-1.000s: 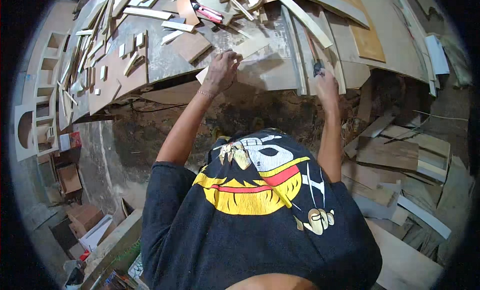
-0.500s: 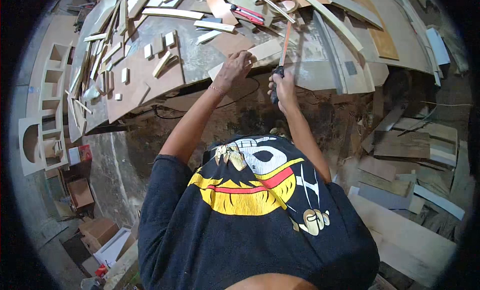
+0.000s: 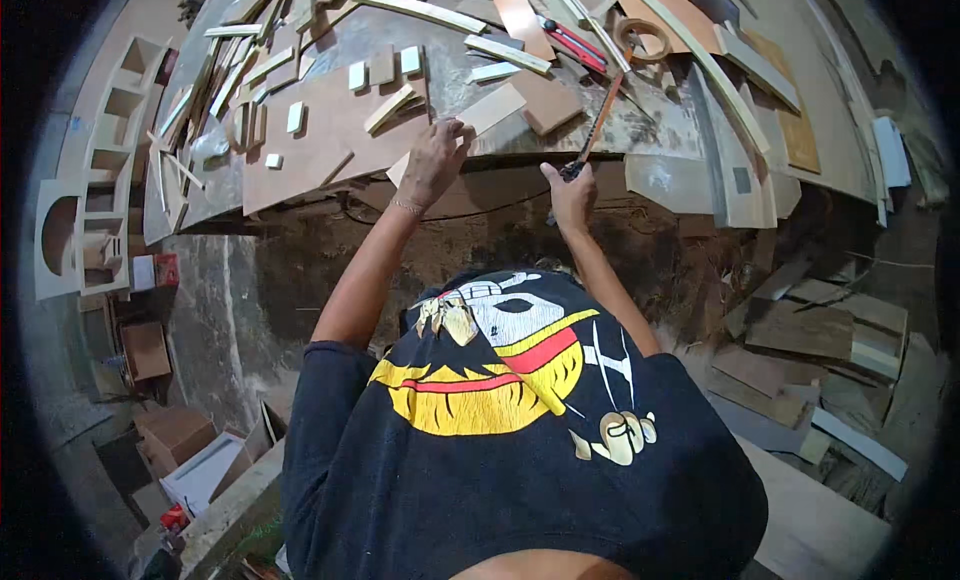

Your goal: Cutting thin wooden strips with a utility knife and arranging wooden blocks on a workbench.

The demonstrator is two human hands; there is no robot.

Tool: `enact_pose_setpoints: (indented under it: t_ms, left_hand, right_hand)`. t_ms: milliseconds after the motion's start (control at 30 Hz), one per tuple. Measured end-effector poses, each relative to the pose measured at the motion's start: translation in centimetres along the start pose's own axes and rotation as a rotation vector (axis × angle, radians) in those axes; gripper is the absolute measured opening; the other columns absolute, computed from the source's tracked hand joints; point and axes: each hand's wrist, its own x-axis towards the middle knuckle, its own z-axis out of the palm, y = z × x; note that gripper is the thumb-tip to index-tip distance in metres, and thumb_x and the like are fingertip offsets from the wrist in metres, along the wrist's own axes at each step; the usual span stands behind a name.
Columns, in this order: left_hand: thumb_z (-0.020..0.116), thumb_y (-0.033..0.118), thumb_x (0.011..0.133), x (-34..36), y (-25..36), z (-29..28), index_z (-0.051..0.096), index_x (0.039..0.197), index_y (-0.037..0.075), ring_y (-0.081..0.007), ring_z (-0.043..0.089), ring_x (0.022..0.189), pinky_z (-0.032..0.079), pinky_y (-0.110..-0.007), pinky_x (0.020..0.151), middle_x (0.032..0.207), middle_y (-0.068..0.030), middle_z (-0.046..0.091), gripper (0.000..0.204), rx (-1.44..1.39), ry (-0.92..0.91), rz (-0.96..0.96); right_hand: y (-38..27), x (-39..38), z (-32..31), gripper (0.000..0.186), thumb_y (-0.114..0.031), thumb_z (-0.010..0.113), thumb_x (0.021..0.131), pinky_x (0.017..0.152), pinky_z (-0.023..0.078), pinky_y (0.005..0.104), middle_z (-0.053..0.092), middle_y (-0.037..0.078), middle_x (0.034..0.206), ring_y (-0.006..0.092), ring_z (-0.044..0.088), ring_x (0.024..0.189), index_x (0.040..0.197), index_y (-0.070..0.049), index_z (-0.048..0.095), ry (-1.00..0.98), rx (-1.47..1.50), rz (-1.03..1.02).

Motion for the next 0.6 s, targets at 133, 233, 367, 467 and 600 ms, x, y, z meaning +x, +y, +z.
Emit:
enact_pose_setpoints:
  t_ms: [133,233,367,467,600]
  left_hand:
    - [0.061,0.007,0.072,-1.2,-1.0,-0.8,0.045,0.096,0.003,-0.0275,0.055,0.081,0.044,-0.035,0.071,0.089,-0.0111,0.059,0.029,0.038,0.056,0.002]
    - [0.058,0.011,0.076,-1.4,-0.9,-0.9,0.045,0.091,0.002,-0.0267,0.055,0.081,0.042,-0.035,0.071,0.083,-0.0123,0.057,0.023,0.092,0.093,0.029]
    - [0.057,0.014,0.077,-1.4,-0.8,-1.1,0.045,0.089,0.002,-0.0261,0.055,0.08,0.042,-0.036,0.07,0.082,-0.0123,0.056,0.021,0.088,0.078,0.056]
    - [0.057,0.013,0.077,-1.7,-1.0,-1.5,0.044,0.09,0.002,-0.0261,0.055,0.081,0.042,-0.036,0.07,0.084,-0.0121,0.056,0.022,0.101,0.056,0.035]
    - [0.061,0.009,0.072,-2.3,-1.4,-2.1,0.046,0.099,0.005,-0.0307,0.053,0.08,0.043,-0.037,0.07,0.093,-0.0121,0.054,0.032,0.036,0.057,0.039]
  right_hand:
    - [-2.5,1.9,-0.9,0.048,-0.037,0.073,0.06,0.053,0.041,0.0378,0.053,0.011,0.063,0.0248,0.048,0.05,0.073,0.003,0.05,-0.023,0.237,0.054]
    - [-4.5,3.9,-2.1,0.049,-0.04,0.073,0.06,0.054,0.041,0.0377,0.054,0.012,0.066,0.0259,0.049,0.056,0.076,0.002,0.053,-0.156,0.285,0.208]
    - [-5.5,5.1,-2.2,0.052,-0.04,0.073,0.056,0.075,0.039,0.0381,0.055,0.02,0.083,0.0279,0.048,0.093,0.079,0.003,0.056,-0.209,-0.248,-0.225]
    - [-5.6,5.8,-0.9,0.066,-0.043,0.073,0.054,0.089,0.033,0.0401,0.048,0.022,0.104,0.0343,0.04,0.104,0.097,0.004,0.054,-0.141,-0.425,-0.525]
    - [-6.0,8.1,-0.1,0.068,-0.039,0.074,0.051,0.084,0.038,0.0413,0.051,0.023,0.099,0.0362,0.046,0.098,0.1,0.003,0.054,-0.392,-0.42,-0.55]
